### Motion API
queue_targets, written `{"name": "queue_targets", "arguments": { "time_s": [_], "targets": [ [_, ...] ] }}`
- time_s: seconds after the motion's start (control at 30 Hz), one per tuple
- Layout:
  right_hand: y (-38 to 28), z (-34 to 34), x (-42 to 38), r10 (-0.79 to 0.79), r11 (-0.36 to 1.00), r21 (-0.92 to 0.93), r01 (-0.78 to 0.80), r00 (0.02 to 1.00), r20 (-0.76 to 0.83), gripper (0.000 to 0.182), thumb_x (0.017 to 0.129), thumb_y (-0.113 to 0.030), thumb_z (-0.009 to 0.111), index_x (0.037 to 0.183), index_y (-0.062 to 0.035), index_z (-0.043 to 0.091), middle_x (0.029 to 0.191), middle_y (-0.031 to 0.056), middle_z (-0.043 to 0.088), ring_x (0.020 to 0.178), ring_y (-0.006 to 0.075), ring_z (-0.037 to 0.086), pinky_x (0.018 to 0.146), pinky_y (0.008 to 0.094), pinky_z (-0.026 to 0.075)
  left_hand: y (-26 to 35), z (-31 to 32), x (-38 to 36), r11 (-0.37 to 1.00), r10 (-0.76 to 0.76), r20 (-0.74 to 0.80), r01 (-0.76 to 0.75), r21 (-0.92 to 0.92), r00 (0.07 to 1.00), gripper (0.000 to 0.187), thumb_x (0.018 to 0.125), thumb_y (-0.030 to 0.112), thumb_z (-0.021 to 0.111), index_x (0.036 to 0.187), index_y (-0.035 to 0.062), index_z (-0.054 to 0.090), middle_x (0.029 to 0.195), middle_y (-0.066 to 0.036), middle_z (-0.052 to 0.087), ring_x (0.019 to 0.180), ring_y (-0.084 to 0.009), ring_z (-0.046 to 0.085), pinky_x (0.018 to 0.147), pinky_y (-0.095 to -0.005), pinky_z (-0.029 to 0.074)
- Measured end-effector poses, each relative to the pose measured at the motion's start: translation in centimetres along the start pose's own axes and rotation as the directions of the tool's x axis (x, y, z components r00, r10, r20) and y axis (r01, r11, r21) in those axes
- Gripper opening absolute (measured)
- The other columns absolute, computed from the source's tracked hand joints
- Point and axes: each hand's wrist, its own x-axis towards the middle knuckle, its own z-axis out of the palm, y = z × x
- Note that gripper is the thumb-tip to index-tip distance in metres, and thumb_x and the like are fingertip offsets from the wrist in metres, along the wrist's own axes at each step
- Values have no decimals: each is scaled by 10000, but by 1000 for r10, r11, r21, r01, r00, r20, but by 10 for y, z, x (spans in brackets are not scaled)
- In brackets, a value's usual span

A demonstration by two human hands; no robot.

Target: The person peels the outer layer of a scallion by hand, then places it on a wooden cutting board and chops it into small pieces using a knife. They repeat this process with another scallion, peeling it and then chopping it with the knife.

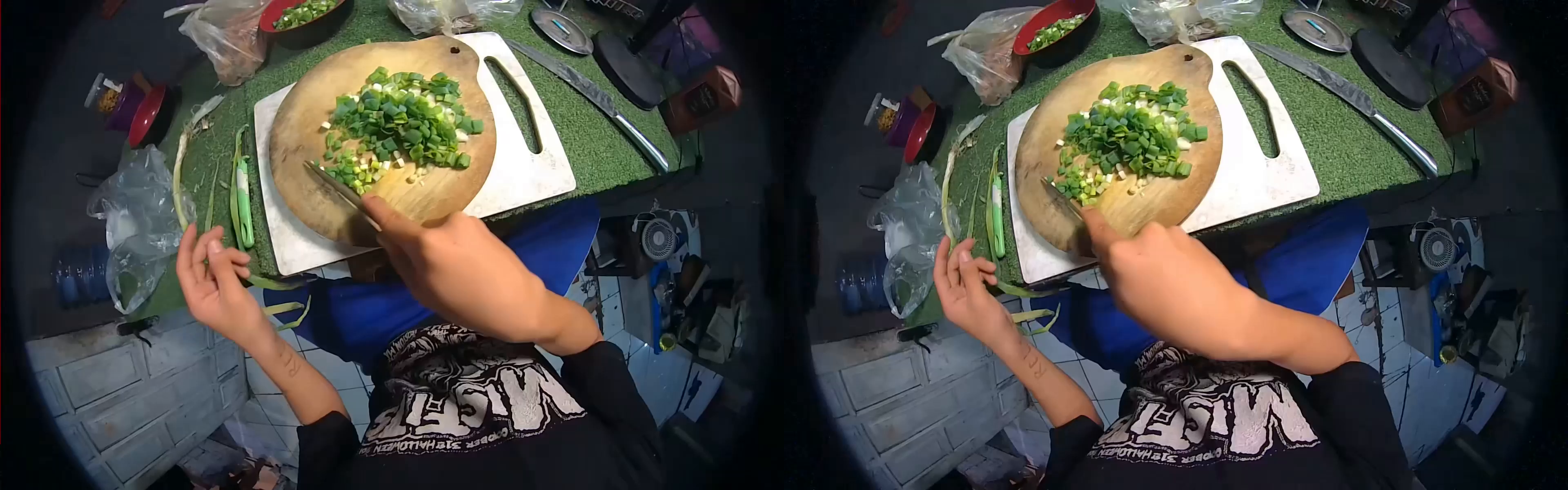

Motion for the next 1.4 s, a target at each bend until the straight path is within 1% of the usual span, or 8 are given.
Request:
{"name": "queue_targets", "arguments": {
  "time_s": [0.1,0.63,0.7,0.83,1.0,1.03,1.1,1.4],
  "targets": [
    [12,-9,-7,-107,994,-6,107,987,-119,563,818,-54,606,1338,100,458,609,237,615,571,433,642,552,489,538,-3,0,-2,1000,7,-6,-7,-3,1000,379,992,71,567,1339,-63,494,1092,-156,652,679,-80,561,555,-208,411],
    [32,-47,-26,-102,990,-119,79,974,-202,353,877,-181,652,1224,-120,653,726,171,625,620,348,649,557,439,519,6,30,-9,997,10,195,-26,77,981,217,990,43,558,1167,-61,630,994,-87,607,713,-69,558,604,-205,441],
    [29,-49,-28,-83,988,-146,58,981,-175,349,873,-188,657,1217,-134,660,729,154,599,633,332,644,554,434,515,12,44,-12,914,300,282,-359,188,911,198,974,9,556,1135,-47,657,1032,-85,610,845,-101,591,671,-214,481],
    [24,-57,-25,-124,980,-175,92,975,-186,329,868,-185,659,1190,-122,672,735,155,609,641,342,647,559,441,514,42,61,-5,730,494,467,-641,235,734,287,884,-67,573,1137,3,690,1090,-127,611,942,-203,610,777,-285,505],
    [33,-91,29,-249,952,-247,179,924,-289,274,855,-77,689,1128,-65,708,750,153,685,634,305,660,599,404,517,60,67,18,841,393,352,-487,235,849,328,887,-66,563,1191,6,662,955,-70,574,830,-158,553,763,-274,471],
    [55,-96,59,-386,922,-139,361,852,-354,226,909,-127,635,1106,-41,704,712,149,676,621,268,665,608,385,519,60,66,22,837,408,338,-495,232,848,328,887,-66,563,1191,6,662,955,-70,574,830,-158,553,763,-274,471],
    [34,-131,104,-10,1000,-19,7,988,-152,347,1010,-283,506,967,17,675,710,113,681,631,175,672,640,327,544,58,64,25,894,314,297,-386,229,902,320,907,-50,562,1211,2,648,896,-34,512,799,-124,513,751,-259,459],
    [72,-134,226,353,818,423,-390,921,167,335,1035,-229,503,964,49,676,746,91,694,518,103,623,453,247,544,34,41,20,919,239,271,-307,247,933,334,948,-29,539,1278,-13,589,938,-32,507,861,-100,525,773,-238,471]
  ]
}}
